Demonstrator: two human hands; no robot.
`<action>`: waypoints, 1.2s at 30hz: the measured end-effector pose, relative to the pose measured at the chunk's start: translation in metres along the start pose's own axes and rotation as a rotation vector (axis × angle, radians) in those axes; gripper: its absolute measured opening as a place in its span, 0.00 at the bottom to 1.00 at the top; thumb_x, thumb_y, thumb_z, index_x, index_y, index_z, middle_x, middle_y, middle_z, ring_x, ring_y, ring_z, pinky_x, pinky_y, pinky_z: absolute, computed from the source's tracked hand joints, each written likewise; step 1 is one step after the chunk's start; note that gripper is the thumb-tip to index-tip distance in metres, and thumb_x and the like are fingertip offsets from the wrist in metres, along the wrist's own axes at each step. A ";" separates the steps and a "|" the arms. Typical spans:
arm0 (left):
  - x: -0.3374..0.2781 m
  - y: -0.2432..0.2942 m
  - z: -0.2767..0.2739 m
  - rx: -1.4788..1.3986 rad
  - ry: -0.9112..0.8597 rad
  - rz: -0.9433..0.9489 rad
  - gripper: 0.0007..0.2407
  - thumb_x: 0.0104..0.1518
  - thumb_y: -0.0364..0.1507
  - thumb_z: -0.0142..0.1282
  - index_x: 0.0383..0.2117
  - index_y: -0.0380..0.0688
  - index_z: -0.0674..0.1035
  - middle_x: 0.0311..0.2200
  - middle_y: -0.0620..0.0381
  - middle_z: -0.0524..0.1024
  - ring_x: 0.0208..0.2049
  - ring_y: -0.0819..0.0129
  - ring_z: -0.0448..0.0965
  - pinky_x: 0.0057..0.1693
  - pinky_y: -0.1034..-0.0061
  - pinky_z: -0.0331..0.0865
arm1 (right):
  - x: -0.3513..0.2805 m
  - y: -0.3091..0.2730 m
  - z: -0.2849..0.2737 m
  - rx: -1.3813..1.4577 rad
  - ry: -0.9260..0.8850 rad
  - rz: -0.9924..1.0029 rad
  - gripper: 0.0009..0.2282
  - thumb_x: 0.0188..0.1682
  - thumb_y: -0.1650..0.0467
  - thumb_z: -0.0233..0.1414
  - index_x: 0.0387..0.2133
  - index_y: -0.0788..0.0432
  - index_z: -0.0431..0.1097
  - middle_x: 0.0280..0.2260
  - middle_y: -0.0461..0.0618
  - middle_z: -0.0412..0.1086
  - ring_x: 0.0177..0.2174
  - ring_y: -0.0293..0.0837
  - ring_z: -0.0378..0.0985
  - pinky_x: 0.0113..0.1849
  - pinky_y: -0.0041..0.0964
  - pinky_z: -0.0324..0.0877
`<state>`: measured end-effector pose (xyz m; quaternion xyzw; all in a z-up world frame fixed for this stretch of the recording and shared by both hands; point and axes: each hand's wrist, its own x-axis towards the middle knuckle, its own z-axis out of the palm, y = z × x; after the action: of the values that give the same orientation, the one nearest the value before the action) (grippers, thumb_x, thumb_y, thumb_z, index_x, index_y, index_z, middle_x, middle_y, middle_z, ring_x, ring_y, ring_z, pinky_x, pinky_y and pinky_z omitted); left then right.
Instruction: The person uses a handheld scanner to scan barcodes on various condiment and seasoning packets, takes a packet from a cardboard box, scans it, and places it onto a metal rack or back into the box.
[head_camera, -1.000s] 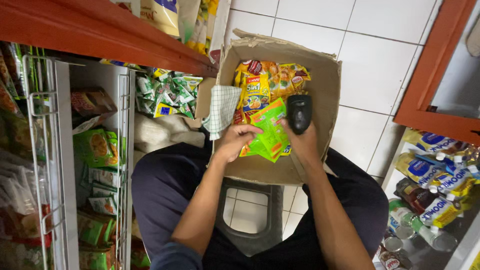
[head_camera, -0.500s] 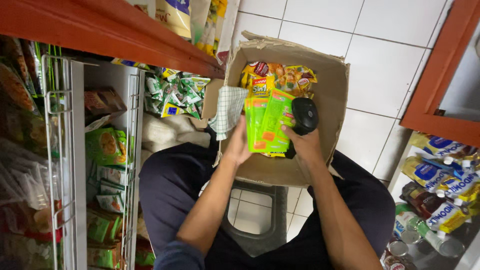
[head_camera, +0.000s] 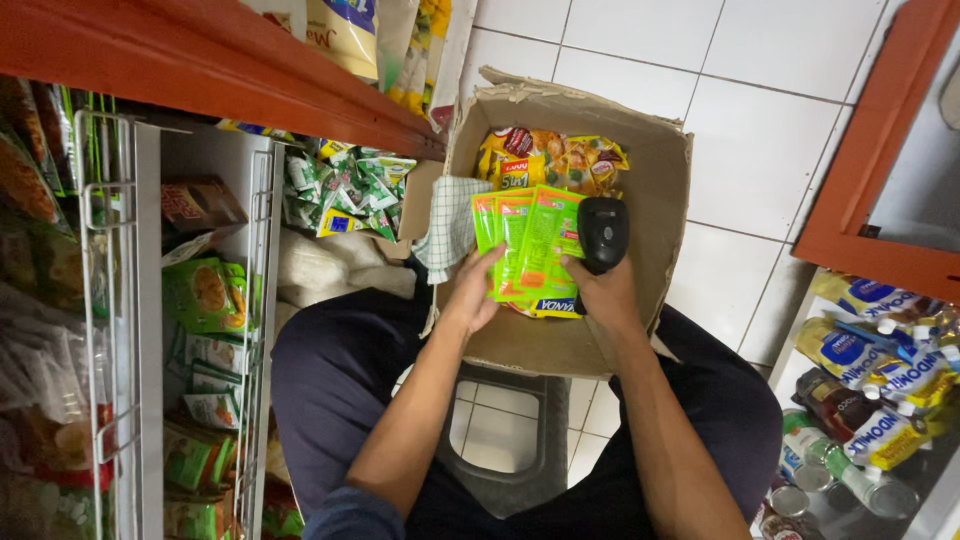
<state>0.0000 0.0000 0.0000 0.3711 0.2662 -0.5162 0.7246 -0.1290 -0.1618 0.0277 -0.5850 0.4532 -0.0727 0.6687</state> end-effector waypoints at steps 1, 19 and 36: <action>0.003 -0.003 -0.001 0.055 0.014 0.027 0.15 0.61 0.25 0.55 0.54 0.38 0.74 0.49 0.51 0.78 0.48 0.63 0.80 0.53 0.66 0.76 | 0.000 0.002 0.000 0.042 0.000 -0.007 0.11 0.47 0.76 0.61 0.43 0.65 0.74 0.38 0.49 0.77 0.36 0.38 0.79 0.38 0.35 0.74; -0.001 -0.004 -0.002 0.038 0.124 0.063 0.17 0.60 0.31 0.57 0.55 0.44 0.72 0.50 0.55 0.77 0.50 0.63 0.79 0.54 0.61 0.76 | 0.002 0.017 -0.001 -0.032 0.065 -0.024 0.13 0.46 0.76 0.64 0.43 0.66 0.74 0.39 0.51 0.76 0.37 0.39 0.77 0.41 0.35 0.73; -0.082 -0.019 -0.056 0.546 0.205 0.538 0.12 0.58 0.19 0.59 0.48 0.37 0.78 0.40 0.55 0.82 0.38 0.74 0.81 0.45 0.78 0.74 | -0.044 0.019 0.031 -0.242 -0.215 -0.166 0.19 0.42 0.73 0.65 0.48 0.63 0.71 0.41 0.49 0.77 0.40 0.40 0.78 0.44 0.37 0.72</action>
<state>-0.0446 0.0871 0.0260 0.6563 0.0833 -0.3201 0.6781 -0.1414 -0.1063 0.0315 -0.7008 0.3347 -0.0096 0.6299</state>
